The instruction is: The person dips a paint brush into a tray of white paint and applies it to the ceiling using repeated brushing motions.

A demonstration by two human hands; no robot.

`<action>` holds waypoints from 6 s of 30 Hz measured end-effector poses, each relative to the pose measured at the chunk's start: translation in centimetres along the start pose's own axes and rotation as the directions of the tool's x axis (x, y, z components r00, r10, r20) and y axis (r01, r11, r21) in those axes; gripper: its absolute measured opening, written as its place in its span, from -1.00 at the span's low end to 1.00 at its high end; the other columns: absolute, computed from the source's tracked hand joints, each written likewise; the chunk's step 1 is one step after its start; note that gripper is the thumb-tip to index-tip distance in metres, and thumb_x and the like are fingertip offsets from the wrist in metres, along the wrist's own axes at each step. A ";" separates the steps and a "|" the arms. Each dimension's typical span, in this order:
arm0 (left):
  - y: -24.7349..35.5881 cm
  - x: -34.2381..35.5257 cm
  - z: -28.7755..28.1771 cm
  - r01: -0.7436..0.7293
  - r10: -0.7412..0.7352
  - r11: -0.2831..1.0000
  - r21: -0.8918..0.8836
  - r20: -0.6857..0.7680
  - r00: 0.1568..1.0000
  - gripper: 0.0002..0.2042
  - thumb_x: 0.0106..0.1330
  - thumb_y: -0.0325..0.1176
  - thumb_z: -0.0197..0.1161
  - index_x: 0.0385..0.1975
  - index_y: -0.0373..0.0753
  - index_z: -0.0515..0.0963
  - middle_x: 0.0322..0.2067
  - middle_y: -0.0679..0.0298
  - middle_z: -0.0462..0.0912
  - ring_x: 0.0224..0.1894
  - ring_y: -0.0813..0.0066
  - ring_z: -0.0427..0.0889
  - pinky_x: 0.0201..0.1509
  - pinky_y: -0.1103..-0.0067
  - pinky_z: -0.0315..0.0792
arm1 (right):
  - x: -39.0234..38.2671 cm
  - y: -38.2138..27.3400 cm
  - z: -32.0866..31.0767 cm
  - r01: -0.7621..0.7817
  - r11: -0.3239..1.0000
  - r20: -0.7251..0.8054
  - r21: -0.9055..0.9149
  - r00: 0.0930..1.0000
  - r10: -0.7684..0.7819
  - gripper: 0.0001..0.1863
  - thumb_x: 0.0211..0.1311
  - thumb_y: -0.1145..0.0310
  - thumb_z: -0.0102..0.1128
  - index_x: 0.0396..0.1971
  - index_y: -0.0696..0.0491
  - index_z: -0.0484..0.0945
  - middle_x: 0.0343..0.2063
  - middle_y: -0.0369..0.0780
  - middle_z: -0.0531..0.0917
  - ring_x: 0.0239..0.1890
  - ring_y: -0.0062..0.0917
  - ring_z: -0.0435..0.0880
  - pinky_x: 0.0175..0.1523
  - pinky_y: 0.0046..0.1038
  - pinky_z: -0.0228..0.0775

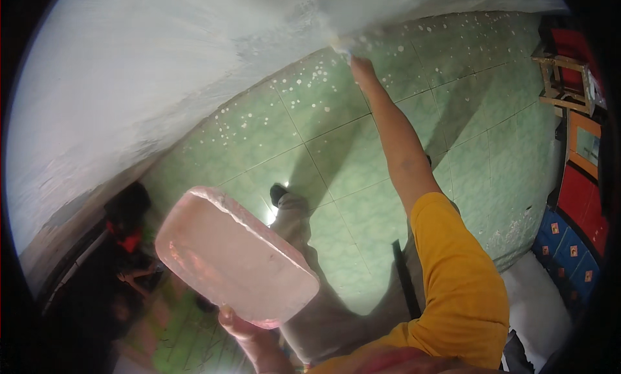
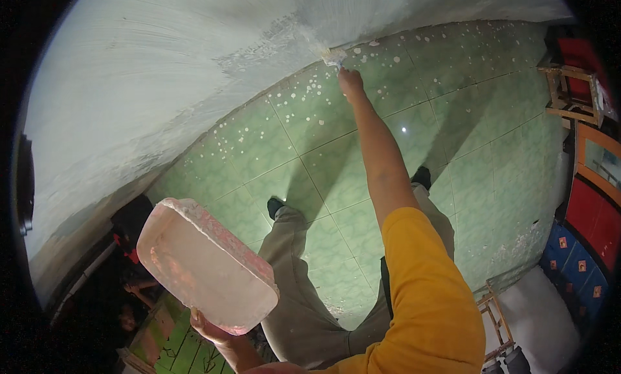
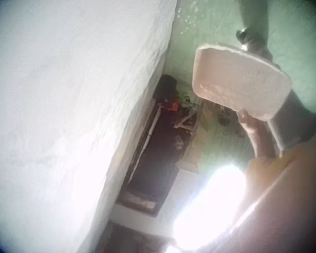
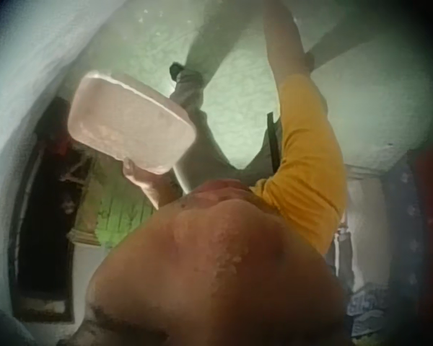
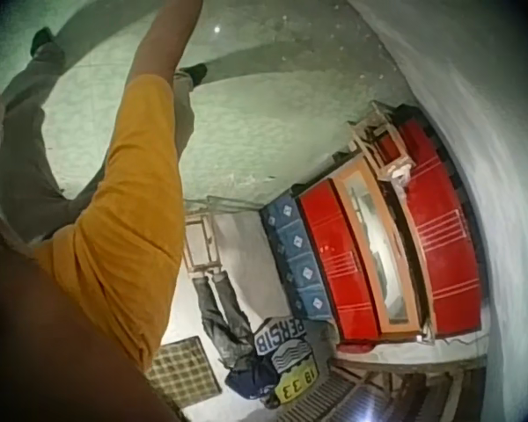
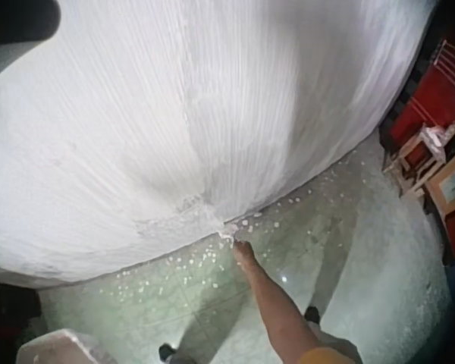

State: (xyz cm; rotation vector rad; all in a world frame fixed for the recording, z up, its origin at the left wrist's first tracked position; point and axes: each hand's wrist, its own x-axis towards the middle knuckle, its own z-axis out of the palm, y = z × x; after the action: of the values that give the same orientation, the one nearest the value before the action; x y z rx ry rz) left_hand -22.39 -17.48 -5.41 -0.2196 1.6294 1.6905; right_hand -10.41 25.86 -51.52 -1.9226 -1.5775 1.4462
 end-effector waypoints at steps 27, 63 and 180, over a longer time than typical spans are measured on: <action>1.4 -1.7 -0.1 0.116 -0.120 0.992 0.054 0.088 0.989 -0.29 0.04 -0.03 0.16 0.14 -0.38 0.20 0.01 0.04 0.38 0.01 0.09 0.43 0.04 0.23 0.39 | -5.6 -2.3 -2.6 0.294 0.935 -0.118 0.200 0.954 -0.275 -0.54 0.30 0.02 -0.11 -0.35 0.17 0.50 -0.46 -0.03 0.55 -0.39 -0.17 0.51 -0.23 -0.30 0.33; 1.0 -0.2 -0.9 0.191 -0.174 0.976 -0.102 0.162 0.971 -0.26 0.01 -0.03 0.22 0.12 -0.42 0.21 -0.04 0.00 0.42 -0.07 0.12 0.48 -0.07 0.27 0.45 | -4.2 -1.1 -3.5 0.327 0.941 -0.196 0.080 0.931 -0.307 -0.50 0.31 0.03 -0.16 -0.27 0.24 0.50 -0.30 0.03 0.60 -0.19 -0.04 0.55 -0.08 -0.26 0.35; 19.1 -7.1 -0.4 0.037 -0.023 0.999 -0.036 0.342 0.940 -0.35 0.10 -0.05 0.14 0.11 -0.38 0.26 0.02 0.08 0.41 0.05 0.13 0.44 0.10 0.25 0.37 | -33.2 -37.0 -21.4 0.209 0.895 -0.026 0.395 0.976 -0.216 -0.67 0.22 0.16 0.04 -0.54 0.14 0.47 -0.75 -0.41 0.26 -0.70 -0.75 0.20 -0.61 -0.56 0.03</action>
State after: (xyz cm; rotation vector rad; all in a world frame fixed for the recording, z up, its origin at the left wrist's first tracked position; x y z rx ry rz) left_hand -29.38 -18.62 13.66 0.0299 1.3275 1.6353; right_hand -12.05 19.30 2.20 -1.4622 -1.3245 1.5485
